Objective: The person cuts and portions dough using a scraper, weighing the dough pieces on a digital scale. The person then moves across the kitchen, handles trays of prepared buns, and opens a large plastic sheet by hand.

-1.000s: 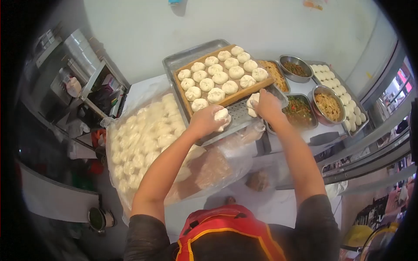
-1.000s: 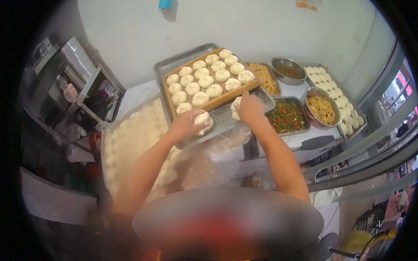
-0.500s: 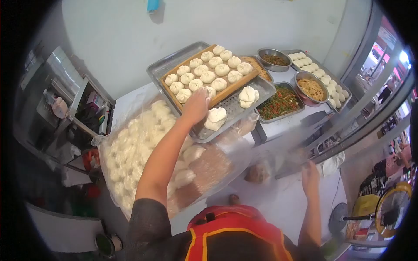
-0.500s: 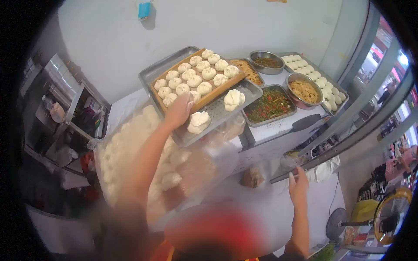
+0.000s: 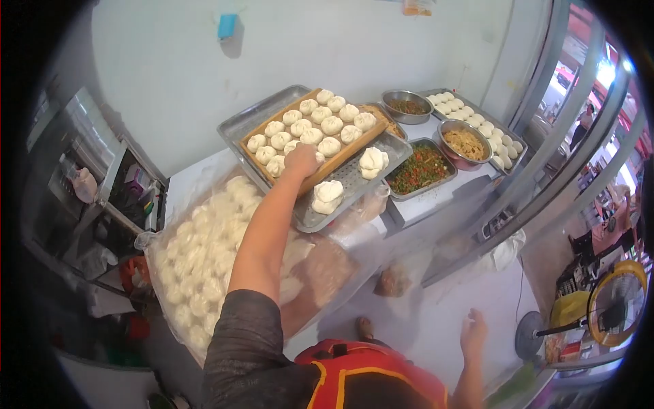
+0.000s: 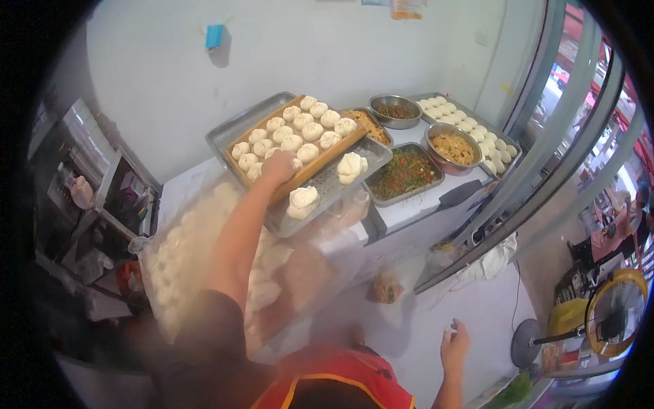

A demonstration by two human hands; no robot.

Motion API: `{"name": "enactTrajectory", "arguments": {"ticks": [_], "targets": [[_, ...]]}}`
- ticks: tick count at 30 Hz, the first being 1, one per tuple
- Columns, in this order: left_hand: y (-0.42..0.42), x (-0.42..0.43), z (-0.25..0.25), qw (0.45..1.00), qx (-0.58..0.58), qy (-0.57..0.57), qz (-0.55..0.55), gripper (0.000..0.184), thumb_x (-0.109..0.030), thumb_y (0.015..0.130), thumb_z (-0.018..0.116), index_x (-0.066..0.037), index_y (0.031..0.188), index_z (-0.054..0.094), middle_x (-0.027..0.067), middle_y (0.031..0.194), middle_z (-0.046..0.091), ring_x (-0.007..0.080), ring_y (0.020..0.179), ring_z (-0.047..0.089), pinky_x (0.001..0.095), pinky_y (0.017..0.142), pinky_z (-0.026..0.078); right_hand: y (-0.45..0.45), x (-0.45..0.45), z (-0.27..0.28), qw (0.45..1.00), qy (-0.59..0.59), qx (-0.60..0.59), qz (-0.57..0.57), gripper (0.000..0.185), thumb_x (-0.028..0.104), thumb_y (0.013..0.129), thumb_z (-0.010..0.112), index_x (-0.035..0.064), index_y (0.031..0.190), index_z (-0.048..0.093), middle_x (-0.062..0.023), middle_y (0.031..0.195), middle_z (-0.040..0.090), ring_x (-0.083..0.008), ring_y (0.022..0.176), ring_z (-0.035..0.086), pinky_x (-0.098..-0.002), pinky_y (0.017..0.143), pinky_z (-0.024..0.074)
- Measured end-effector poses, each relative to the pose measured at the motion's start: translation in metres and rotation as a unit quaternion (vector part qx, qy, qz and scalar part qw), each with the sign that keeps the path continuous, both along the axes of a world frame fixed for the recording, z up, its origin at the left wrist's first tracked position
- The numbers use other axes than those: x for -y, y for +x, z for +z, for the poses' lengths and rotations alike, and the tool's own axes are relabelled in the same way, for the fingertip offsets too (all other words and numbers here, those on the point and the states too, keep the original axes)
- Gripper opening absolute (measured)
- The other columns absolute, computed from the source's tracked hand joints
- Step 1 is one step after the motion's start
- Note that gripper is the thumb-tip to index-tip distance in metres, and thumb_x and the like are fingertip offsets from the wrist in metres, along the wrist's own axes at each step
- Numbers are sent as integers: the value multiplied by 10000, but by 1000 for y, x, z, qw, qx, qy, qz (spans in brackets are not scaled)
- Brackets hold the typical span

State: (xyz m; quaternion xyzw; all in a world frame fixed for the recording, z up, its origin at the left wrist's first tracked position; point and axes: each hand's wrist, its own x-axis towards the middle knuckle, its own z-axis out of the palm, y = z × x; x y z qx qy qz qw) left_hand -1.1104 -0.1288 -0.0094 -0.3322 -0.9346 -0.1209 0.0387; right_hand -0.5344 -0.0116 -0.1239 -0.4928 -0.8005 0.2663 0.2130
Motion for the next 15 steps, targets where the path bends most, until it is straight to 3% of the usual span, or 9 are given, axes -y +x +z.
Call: {"name": "enactTrajectory", "arguments": {"ticks": [5, 8, 10, 12, 14, 15], "targets": [[-6, 9, 1, 997, 21, 36, -66, 337, -256, 752, 623, -149, 1070, 644, 155, 1050, 632, 298, 1006, 592, 407, 859, 477, -18, -15, -12, 999, 2, -9, 42, 282, 115, 836, 585, 22, 1102, 579, -157, 921, 644, -265, 772, 625, -347, 702, 485], [-1, 10, -3, 997, 18, 61, -45, 332, -261, 752, 628, -136, 1059, 648, 161, 1048, 631, 311, 986, 598, 415, 857, 475, -39, -29, -21, 993, -8, 14, 118, 322, 92, 846, 579, -4, 1152, 550, -156, 973, 633, -223, 758, 628, -343, 682, 493], [4, 11, -4, 996, -4, 91, -20, 368, -259, 746, 634, -93, 1074, 632, 166, 1021, 635, 324, 980, 593, 423, 863, 468, -61, -32, -23, 986, -41, 17, 161, 324, 84, 845, 578, -3, 1156, 548, -151, 973, 635, -225, 766, 631, -344, 685, 493], [35, 26, 16, 994, -41, 103, -24, 355, -238, 776, 633, -27, 1059, 600, 189, 1119, 574, 338, 1066, 531, 414, 916, 425, -87, -32, -28, 972, -75, 19, 220, 321, 71, 845, 576, -3, 1156, 548, -148, 972, 637, -230, 771, 634, -345, 688, 492], [65, 44, 9, 952, -101, 277, -81, 380, -224, 793, 618, -20, 1110, 567, 185, 1180, 538, 346, 1116, 491, 424, 951, 396, -115, -24, -36, 953, -113, 13, 281, 316, 55, 844, 571, -4, 1154, 551, -146, 969, 639, -239, 773, 636, -347, 691, 492], [91, 58, 13, 950, -87, 285, -94, 394, -216, 796, 622, -24, 1133, 553, 187, 1193, 528, 351, 1121, 487, 432, 957, 391, -131, -14, -24, 942, -117, 3, 314, 305, 28, 842, 563, -7, 1145, 559, -150, 956, 641, -250, 804, 637, -341, 720, 495]]}}
